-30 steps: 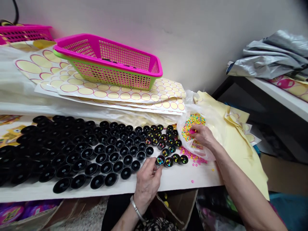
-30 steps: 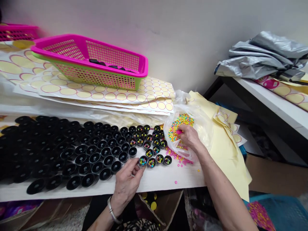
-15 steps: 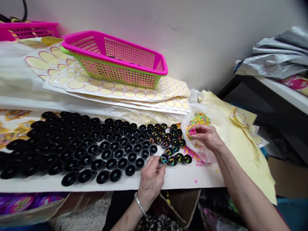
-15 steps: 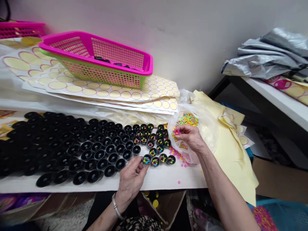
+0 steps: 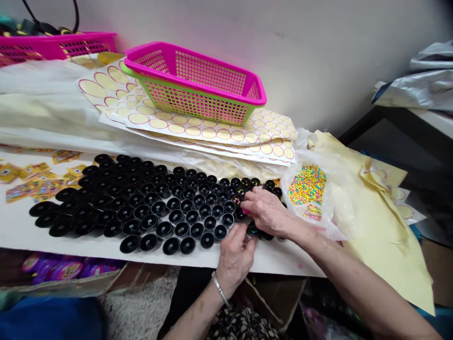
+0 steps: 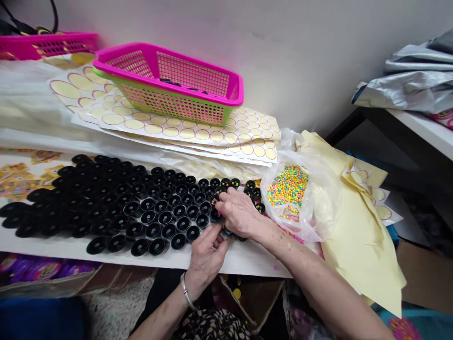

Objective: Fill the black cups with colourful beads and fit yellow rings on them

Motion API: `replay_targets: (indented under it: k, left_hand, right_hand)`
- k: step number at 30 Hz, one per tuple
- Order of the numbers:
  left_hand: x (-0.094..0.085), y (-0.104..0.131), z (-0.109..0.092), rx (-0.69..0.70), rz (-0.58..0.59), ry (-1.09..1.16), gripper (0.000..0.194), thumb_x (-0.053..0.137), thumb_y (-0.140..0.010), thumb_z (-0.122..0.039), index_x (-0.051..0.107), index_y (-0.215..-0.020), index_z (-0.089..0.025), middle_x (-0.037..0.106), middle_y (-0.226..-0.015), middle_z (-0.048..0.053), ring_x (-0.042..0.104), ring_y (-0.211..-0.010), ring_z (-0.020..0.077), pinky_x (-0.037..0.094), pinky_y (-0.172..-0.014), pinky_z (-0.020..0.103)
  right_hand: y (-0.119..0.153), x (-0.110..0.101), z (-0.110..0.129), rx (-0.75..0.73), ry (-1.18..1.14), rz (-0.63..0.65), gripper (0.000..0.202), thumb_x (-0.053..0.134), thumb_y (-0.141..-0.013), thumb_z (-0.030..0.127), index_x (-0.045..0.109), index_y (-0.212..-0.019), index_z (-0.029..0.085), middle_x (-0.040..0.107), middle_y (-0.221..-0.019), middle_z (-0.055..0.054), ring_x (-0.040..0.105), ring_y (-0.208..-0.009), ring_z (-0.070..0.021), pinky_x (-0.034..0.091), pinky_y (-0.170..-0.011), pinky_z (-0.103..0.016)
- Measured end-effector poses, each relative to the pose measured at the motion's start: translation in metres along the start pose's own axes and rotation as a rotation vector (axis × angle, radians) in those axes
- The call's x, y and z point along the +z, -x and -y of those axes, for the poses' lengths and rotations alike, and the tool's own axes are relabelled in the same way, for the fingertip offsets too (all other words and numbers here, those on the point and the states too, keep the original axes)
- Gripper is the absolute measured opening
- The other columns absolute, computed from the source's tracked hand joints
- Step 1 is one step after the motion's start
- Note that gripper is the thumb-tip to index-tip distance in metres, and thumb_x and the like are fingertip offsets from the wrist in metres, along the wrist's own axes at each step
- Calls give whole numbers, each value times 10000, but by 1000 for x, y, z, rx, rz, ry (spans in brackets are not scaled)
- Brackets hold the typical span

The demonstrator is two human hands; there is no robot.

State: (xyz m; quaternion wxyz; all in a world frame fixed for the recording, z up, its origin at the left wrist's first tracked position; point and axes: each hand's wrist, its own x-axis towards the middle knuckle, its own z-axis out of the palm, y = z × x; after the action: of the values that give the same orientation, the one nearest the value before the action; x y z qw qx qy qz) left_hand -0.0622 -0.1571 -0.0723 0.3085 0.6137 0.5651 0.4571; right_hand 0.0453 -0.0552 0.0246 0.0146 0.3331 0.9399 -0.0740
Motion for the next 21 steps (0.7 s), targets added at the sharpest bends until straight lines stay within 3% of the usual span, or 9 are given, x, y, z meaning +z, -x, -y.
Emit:
replay_targets:
  k: [4, 8, 11, 14, 17, 19, 21]
  left_hand:
    - [-1, 0, -1, 5, -11, 21, 347, 539, -802, -142, 543, -1142, -212, 576, -852, 11, 543, -722, 104, 462, -661, 216]
    - [0, 1, 1, -2, -15, 6, 260, 532, -806, -149, 571, -1057, -203, 563, -817, 6, 539, -702, 99, 456, -645, 210]
    - [2, 2, 4, -2, -23, -10, 175, 531, -810, -160, 576, -976, -191, 547, -789, 6, 528, -676, 94, 444, -616, 202]
    - [3, 2, 6, 19, -32, -8, 176, 547, -801, -158, 571, -973, -186, 541, -777, 5, 523, -664, 92, 438, -597, 198]
    - [4, 2, 8, 46, -48, -19, 184, 561, -792, -160, 572, -974, -186, 533, -758, 1, 522, -660, 95, 437, -590, 199]
    - [5, 1, 9, 55, -54, -29, 188, 557, -795, -162, 571, -981, -184, 534, -760, 1, 522, -656, 95, 441, -592, 200]
    - [5, 0, 9, 60, -57, -36, 194, 548, -801, -165, 569, -993, -183, 538, -768, 0, 520, -645, 90, 444, -597, 198]
  right_hand:
    - [-5, -4, 9, -40, 143, 42, 113, 525, -737, 94, 622, -752, 151, 560, -809, -93, 399, -776, -200, 257, -628, -329]
    - [5, -11, 7, 15, 117, -33, 151, 501, -759, 77, 627, -778, 159, 561, -811, -84, 411, -790, -198, 279, -653, -323]
    - [30, -15, -18, 118, -41, -189, 196, 453, -834, 114, 636, -823, 183, 574, -822, -64, 449, -783, -182, 321, -677, -301]
    - [65, -12, -61, 399, -87, -311, 171, 464, -847, 189, 635, -842, 187, 590, -843, -63, 496, -783, -179, 345, -662, -283]
    - [91, -1, -100, 717, 46, -163, 138, 482, -752, 136, 613, -726, 175, 595, -777, -66, 500, -731, -176, 310, -596, -271]
    - [97, 9, -116, 780, 45, -19, 119, 497, -668, 99, 593, -666, 169, 593, -726, -59, 487, -681, -159, 281, -560, -262]
    - [95, 18, -123, 745, -58, -2, 105, 502, -617, 93, 577, -624, 165, 582, -685, -42, 475, -648, -141, 278, -545, -252]
